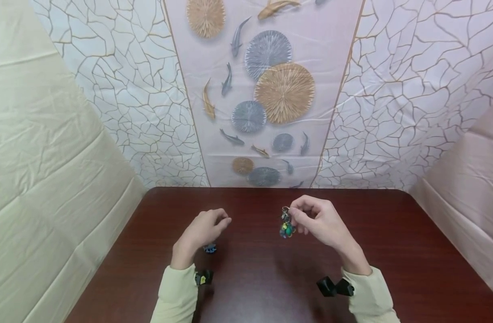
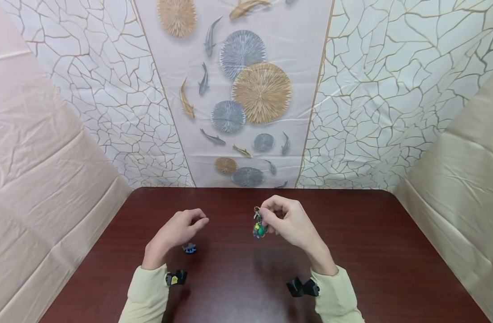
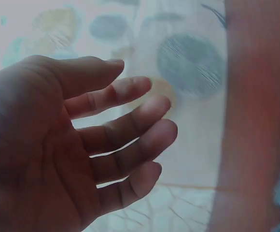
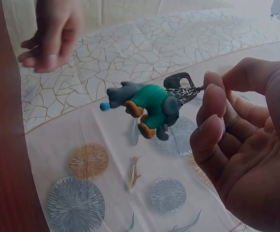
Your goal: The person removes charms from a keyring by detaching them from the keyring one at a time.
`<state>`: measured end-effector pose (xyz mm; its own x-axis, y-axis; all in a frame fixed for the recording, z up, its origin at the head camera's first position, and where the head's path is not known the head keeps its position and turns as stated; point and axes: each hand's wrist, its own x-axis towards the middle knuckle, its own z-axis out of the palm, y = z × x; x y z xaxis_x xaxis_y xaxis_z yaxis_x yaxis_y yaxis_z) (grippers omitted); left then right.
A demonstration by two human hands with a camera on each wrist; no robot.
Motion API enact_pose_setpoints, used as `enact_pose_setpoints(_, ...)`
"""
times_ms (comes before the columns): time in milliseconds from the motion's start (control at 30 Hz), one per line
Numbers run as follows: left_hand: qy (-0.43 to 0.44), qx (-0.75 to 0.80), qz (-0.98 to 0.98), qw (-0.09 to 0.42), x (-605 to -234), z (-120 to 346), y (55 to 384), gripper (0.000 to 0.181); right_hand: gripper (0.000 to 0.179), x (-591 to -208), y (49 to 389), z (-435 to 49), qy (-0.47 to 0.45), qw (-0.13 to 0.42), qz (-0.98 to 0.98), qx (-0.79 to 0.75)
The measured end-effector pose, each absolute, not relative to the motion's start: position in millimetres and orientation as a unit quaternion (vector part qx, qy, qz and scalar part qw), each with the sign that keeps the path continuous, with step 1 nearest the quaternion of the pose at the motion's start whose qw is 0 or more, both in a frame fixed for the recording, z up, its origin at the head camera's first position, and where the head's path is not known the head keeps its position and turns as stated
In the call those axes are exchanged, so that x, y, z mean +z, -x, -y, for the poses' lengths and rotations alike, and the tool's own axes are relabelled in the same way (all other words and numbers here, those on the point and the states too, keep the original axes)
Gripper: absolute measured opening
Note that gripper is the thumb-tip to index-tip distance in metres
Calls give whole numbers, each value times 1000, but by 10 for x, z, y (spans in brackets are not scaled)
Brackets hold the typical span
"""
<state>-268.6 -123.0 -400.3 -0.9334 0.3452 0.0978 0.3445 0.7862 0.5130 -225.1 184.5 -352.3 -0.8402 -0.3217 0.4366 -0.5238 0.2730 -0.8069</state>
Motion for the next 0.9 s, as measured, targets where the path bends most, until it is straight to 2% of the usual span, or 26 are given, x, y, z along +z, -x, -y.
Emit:
enact_pose_setpoints(267, -246, 288, -921, -91, -3716, 1007, 2413, 9, 4, -3523, 2257, -1848, -274, 94, 788, 543)
enact_pose_setpoints(400, -269, 303, -907, -116, -3643, 937, 2325, 8, 4, -3523, 2254, -1860, -265, 95, 793, 540)
enact_pose_setpoints(567, -298, 323, -888, -131, -3548, 856, 2247, 8, 6, -3513, 2255, -1868, -260, 96, 797, 536)
enact_pose_setpoints(900, -385, 331, -853, -119, -3422, 507, 2096, 6, 4, -3505, 2228, -1872, -258, 101, 804, 526)
